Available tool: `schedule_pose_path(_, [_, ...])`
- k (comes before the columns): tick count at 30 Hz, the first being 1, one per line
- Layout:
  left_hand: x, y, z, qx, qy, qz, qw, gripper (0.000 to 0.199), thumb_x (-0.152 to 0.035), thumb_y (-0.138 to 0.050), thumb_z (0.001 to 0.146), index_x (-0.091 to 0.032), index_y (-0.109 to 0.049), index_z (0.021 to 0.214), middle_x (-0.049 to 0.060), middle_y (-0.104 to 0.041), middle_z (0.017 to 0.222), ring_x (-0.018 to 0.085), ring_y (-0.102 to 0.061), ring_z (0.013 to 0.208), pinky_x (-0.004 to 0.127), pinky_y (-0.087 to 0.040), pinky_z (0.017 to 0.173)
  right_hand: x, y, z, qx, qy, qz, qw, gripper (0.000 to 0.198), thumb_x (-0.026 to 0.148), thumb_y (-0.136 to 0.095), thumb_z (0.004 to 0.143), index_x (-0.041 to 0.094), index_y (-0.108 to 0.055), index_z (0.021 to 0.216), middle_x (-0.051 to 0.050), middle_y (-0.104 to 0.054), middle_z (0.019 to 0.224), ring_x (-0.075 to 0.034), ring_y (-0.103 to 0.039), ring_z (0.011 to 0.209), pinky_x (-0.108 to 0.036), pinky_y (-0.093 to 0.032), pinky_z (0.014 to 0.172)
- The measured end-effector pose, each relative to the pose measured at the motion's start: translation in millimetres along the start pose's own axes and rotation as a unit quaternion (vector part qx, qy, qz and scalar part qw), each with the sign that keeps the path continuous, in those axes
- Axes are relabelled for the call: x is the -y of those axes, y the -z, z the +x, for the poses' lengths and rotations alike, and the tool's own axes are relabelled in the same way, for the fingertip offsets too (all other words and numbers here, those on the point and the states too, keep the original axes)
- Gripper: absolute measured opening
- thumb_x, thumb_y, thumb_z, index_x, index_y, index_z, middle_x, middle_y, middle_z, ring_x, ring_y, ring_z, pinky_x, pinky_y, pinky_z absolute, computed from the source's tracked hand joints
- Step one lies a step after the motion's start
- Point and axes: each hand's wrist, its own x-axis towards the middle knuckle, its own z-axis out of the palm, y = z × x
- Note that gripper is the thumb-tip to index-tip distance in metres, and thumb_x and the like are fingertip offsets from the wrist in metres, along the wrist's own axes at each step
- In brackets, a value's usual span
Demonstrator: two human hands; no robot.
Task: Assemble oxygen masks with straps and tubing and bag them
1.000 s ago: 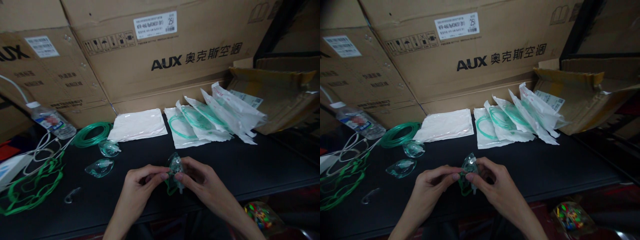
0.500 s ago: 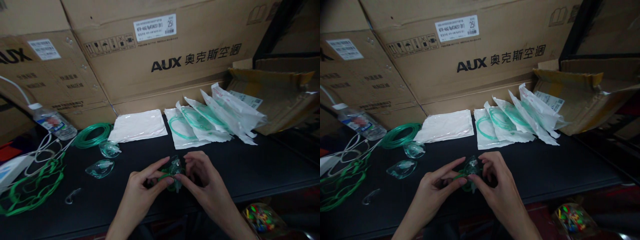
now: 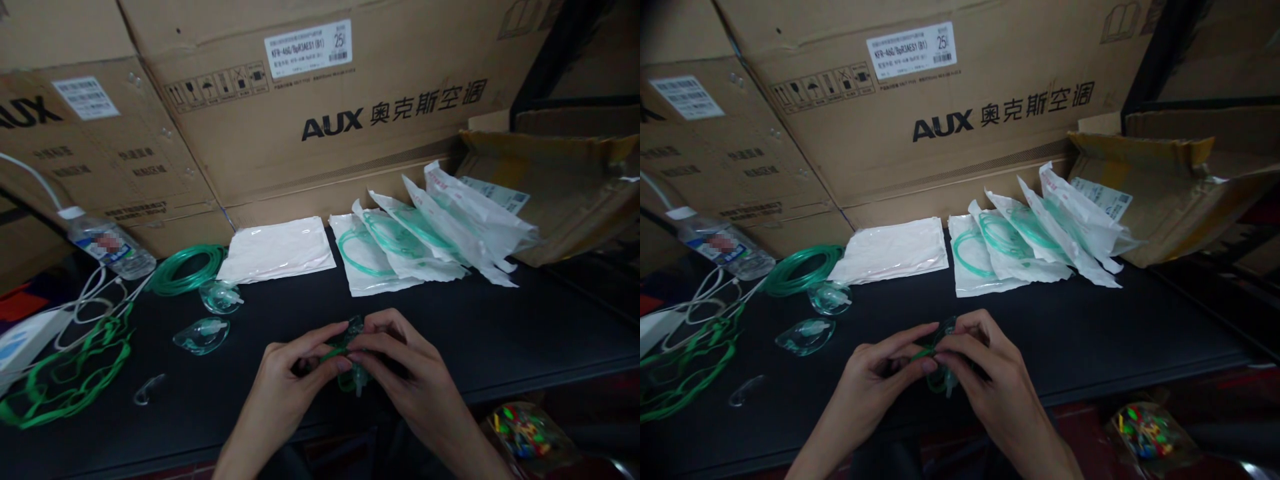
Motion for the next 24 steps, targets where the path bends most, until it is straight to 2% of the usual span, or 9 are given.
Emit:
schedule_pose_path(4, [1.5,-0.5,0.1,0.010,-0.012,0.018,1.000,0.032,-0.031,-0.080,0.083,-0.031,-0.079,0.115,-0.005,-0.079,0.074,0.011,-0.058,0.058,0.021,-0.045,0.059,0.2,-2.2,-1.7,0.012,-0.009,0.000,1.000,0.021,0.005,-0.064,0.095,0.024,-0.070,0.101,-0.002,-0.060,0.099,-0.014,-0.064,0.093,-0.021,-0.052,0.079])
schedule_pose_path(7, [1.4,-0.1,-0.4,0.020,-0.051,0.068,0.996,0.027,-0.027,-0.078,0.085,-0.031,-0.080,0.112,-0.004,-0.078,0.079,0.013,-0.058,0.063,0.022,-0.044,0.059,1.0,-3.1,-3.7,0.023,-0.003,-0.016,1.000,0.021,0.004,-0.059,0.097,0.024,-0.065,0.101,-0.001,-0.058,0.099,-0.012,-0.062,0.092,-0.018,-0.051,0.080])
schedule_pose_path(11, [-1.2,0.7,-2.0,0.026,-0.110,0.124,0.986,0.033,-0.016,-0.074,0.083,-0.030,-0.075,0.113,-0.003,-0.077,0.088,0.016,-0.064,0.079,0.026,-0.047,0.069,3.6,-2.3,-6.1,0.043,0.010,-0.035,0.998,0.023,0.002,-0.053,0.099,0.024,-0.061,0.101,-0.001,-0.056,0.100,-0.011,-0.061,0.091,-0.016,-0.051,0.081])
schedule_pose_path(14, [-3.1,-0.1,-2.0,0.008,-0.133,0.155,0.979,0.030,-0.010,-0.072,0.079,-0.026,-0.073,0.104,-0.003,-0.076,0.088,0.017,-0.064,0.083,0.029,-0.047,0.074,4.3,-2.4,-6.8,0.042,0.015,-0.045,0.998,0.025,0.000,-0.050,0.098,0.024,-0.059,0.100,-0.001,-0.056,0.100,-0.011,-0.061,0.090,-0.017,-0.051,0.080])
schedule_pose_path(19, [-3.9,-0.7,0.8,-0.030,-0.129,0.185,0.974,0.021,-0.011,-0.071,0.077,-0.025,-0.071,0.093,-0.003,-0.076,0.086,0.019,-0.063,0.081,0.032,-0.046,0.076,4.1,-2.2,-4.9,0.012,0.000,-0.081,0.997,0.026,-0.002,-0.049,0.097,0.023,-0.057,0.095,-0.001,-0.056,0.097,-0.012,-0.060,0.086,-0.019,-0.050,0.073])
schedule_pose_path(24, [0.3,2.1,-0.1,-0.072,-0.109,0.211,0.969,0.019,-0.014,-0.070,0.081,-0.027,-0.071,0.094,-0.003,-0.077,0.088,0.020,-0.065,0.081,0.037,-0.043,0.087,2.8,2.4,-3.5,-0.064,-0.022,-0.131,0.989,0.024,0.002,-0.049,0.098,0.024,-0.056,0.093,-0.001,-0.054,0.094,-0.014,-0.057,0.083,-0.025,-0.047,0.073])
